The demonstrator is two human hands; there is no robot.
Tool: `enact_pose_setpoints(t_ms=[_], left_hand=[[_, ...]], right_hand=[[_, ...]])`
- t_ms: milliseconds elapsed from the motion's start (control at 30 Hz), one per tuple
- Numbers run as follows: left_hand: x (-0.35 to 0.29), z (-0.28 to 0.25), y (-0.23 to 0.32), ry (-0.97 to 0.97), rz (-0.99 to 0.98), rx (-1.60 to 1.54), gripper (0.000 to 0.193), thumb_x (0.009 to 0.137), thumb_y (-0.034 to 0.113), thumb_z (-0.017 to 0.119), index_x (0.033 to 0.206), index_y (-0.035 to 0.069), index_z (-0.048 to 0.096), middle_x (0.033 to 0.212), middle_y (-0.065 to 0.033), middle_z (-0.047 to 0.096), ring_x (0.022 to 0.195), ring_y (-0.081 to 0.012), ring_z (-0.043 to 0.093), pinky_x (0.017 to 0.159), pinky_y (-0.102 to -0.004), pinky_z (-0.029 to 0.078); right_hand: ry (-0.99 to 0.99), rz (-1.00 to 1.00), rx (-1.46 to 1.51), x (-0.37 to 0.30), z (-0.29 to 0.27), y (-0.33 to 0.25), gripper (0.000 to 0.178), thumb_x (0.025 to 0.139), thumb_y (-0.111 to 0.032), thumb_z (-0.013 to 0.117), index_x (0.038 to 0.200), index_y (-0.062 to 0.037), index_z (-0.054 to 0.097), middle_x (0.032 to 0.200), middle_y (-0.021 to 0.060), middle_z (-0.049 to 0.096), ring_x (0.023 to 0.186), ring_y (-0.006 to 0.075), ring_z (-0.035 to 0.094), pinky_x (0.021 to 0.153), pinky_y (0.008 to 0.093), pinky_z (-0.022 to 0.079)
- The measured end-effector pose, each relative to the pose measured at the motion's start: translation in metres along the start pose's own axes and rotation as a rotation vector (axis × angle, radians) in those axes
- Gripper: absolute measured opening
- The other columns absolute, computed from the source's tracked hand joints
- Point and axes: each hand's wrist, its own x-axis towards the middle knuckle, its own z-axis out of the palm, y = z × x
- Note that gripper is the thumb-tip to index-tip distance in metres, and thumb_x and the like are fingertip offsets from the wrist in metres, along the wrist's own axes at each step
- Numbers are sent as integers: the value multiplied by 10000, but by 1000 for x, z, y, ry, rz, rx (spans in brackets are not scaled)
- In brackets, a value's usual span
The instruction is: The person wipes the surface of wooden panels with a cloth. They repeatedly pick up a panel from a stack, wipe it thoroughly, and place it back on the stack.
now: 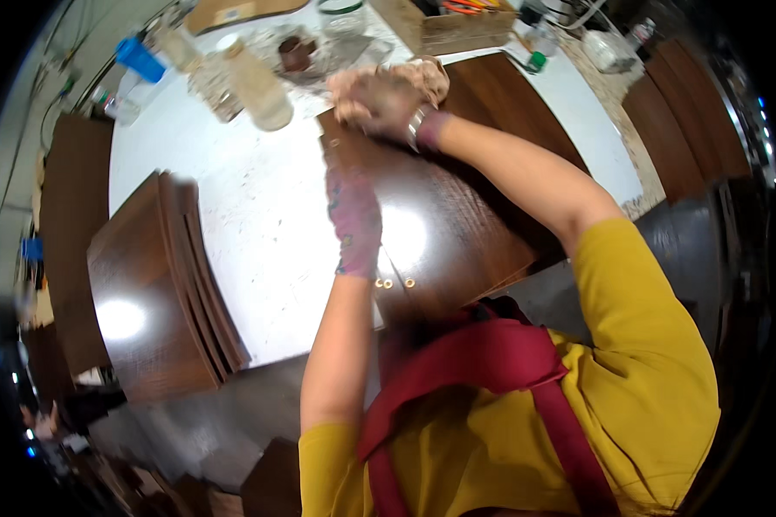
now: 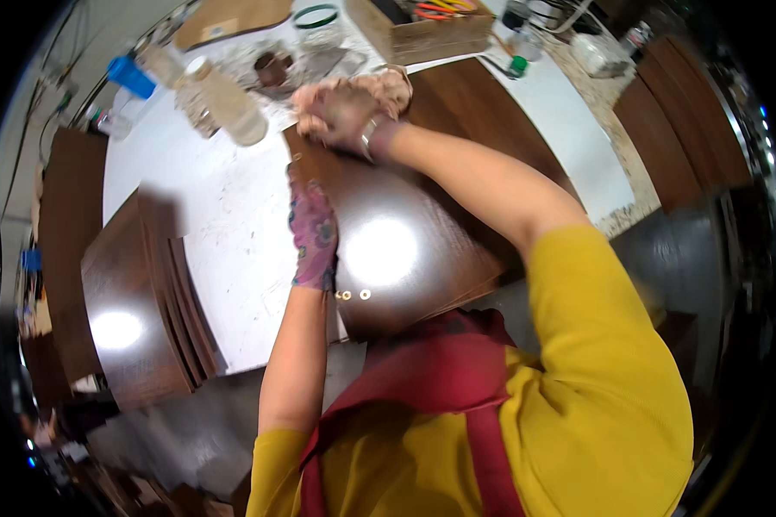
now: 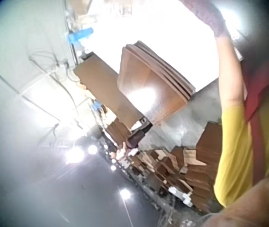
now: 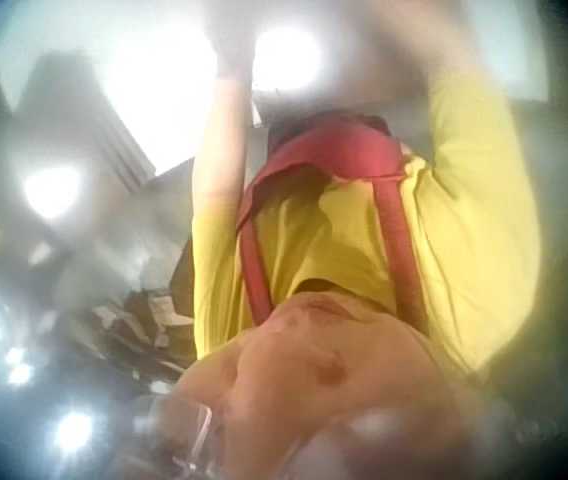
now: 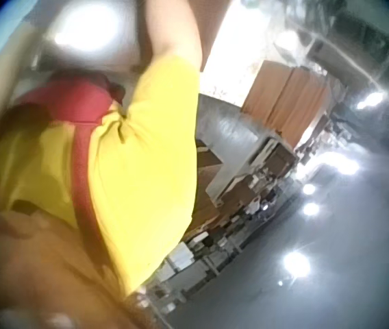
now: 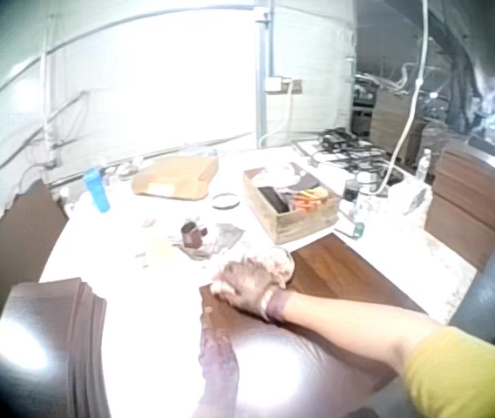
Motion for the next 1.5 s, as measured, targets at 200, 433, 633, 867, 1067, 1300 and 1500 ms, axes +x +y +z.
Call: enact_pose_setpoints(t_ms=[200,433,633,867,1067,1300,1500], left_hand=[[4,5,-55,-16,248,-98,496,980,93,413,1446,-31,295,1394,-231,442,1229,-349,471,1063,-363,337],[-3,0,-3,-70,-48,-23,532,1026,238,392,1486,20,237,1489,-227,340,1338,-362,385,1095,-367,309],[11,-8,0,21,506,447,511,995,184,465,1444,-4,314,1478,-249,315,1363,-374,322,1111,-433,291],[96,59,112,-226,932,425,367,978,194,514,1300,18,524,1282,-188,566,1192,-352,523,1009,-410,411],[134,160,137,-615,359,595,617,957,559,403,1262,46,558,1163,-233,624,1118,-405,566,949,-450,435],[119,166,144,-634,414,655,597,946,593,383,1164,84,606,1038,-223,668,1027,-409,610,890,-460,459],[122,165,139,-580,432,722,526,980,523,342,1181,103,584,1047,-214,666,998,-395,626,878,-468,479]], right_hand=[[144,-59,121,-16,-1,-52,243,830,-356,505,849,-198,688,914,125,681,918,314,638,875,541,430],[283,464,-96,-107,-97,127,172,874,-251,539,923,-150,669,842,87,635,800,240,633,713,358,513],[26,179,226,-181,-95,-51,157,891,-228,558,974,-139,656,928,66,634,889,221,624,828,357,474],[143,929,742,-274,-219,60,243,953,-303,511,1058,-133,649,1020,56,642,922,206,613,835,324,492],[-188,1077,337,-313,-236,47,357,929,-427,515,1178,-200,632,1104,72,644,1050,224,614,883,335,488],[-124,356,224,-284,-223,35,317,890,-366,552,1085,-128,628,1012,86,629,892,234,619,774,361,511],[107,298,-45,-171,-132,124,255,873,-299,556,1035,-110,616,1036,105,590,859,246,607,725,363,511]])
